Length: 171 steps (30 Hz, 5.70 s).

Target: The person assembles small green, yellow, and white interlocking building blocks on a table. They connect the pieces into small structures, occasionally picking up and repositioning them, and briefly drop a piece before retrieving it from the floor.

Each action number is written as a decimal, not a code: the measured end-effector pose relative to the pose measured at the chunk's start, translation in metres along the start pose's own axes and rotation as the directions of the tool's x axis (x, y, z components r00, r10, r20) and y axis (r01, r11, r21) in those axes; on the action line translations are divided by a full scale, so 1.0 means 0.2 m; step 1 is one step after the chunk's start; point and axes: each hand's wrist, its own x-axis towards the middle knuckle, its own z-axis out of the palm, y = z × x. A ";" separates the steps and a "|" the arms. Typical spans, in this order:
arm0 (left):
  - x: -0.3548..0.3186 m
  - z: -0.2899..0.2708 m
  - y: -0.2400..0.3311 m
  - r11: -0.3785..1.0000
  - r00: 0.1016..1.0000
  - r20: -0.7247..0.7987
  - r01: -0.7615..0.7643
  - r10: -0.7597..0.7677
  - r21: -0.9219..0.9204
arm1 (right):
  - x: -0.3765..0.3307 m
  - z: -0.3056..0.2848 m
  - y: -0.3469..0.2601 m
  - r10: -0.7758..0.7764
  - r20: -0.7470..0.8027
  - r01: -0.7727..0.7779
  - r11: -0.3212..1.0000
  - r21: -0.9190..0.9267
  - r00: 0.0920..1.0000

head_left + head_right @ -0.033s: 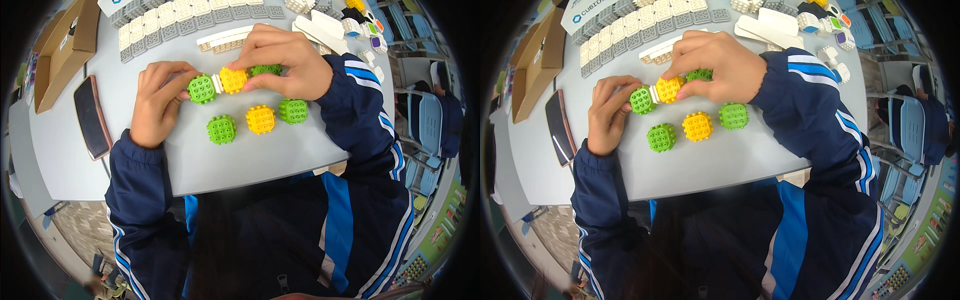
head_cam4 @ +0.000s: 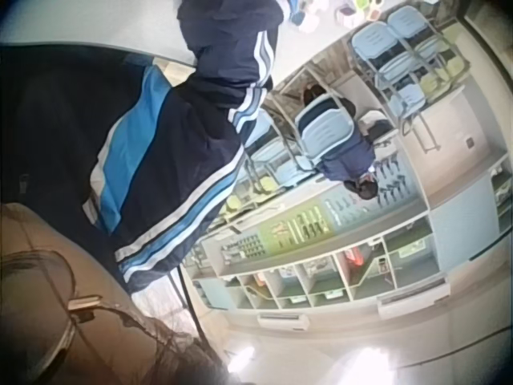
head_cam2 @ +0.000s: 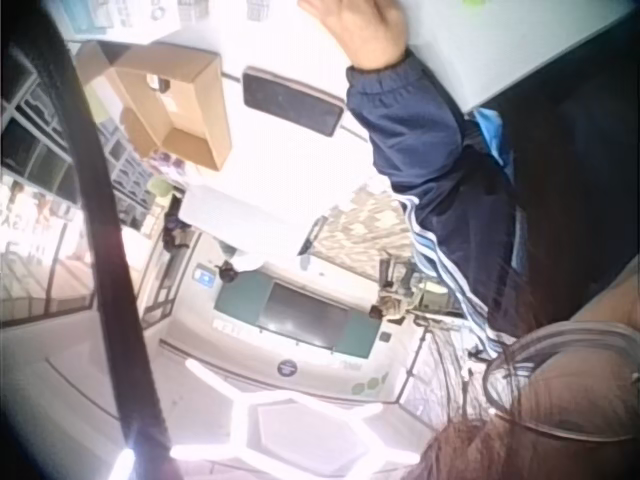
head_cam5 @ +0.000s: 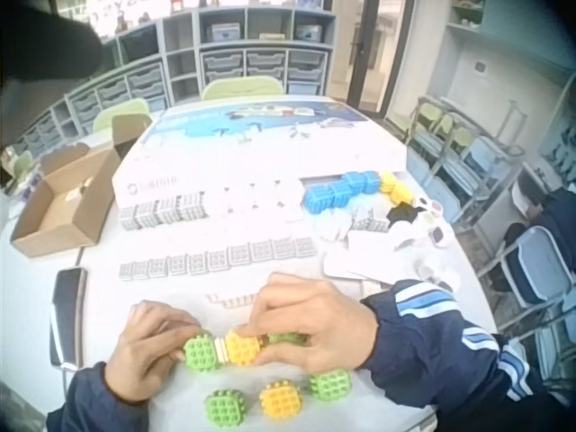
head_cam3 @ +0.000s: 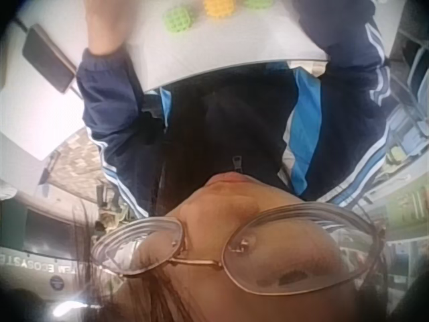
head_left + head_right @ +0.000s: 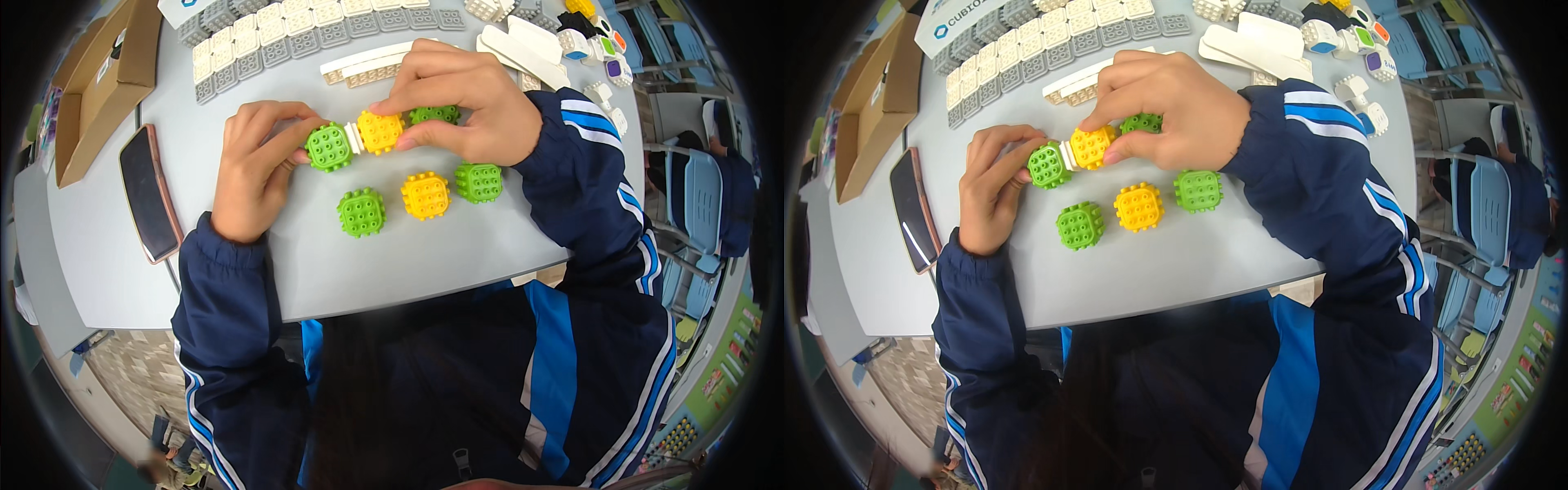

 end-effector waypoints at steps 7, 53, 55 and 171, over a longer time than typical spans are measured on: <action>0.02 0.01 -0.01 1.000 0.999 -0.035 -0.010 0.011 0.022 | 0.01 0.05 -0.03 0.037 -0.077 -0.039 0.999 -0.026 0.996; -0.39 -0.12 0.35 0.884 0.853 -0.264 0.384 -0.450 -0.265 | 0.05 0.29 -0.14 0.004 -0.011 -0.003 0.997 0.072 1.000; -0.31 -0.11 0.37 0.922 0.922 -0.182 0.292 -0.342 -0.253 | 0.05 0.30 -0.13 -0.005 -0.006 0.005 0.995 0.097 1.000; -0.03 0.05 0.29 0.813 0.952 -0.111 0.178 -0.284 -0.554 | 0.00 0.31 -0.34 0.109 -0.401 -0.097 0.994 0.052 0.909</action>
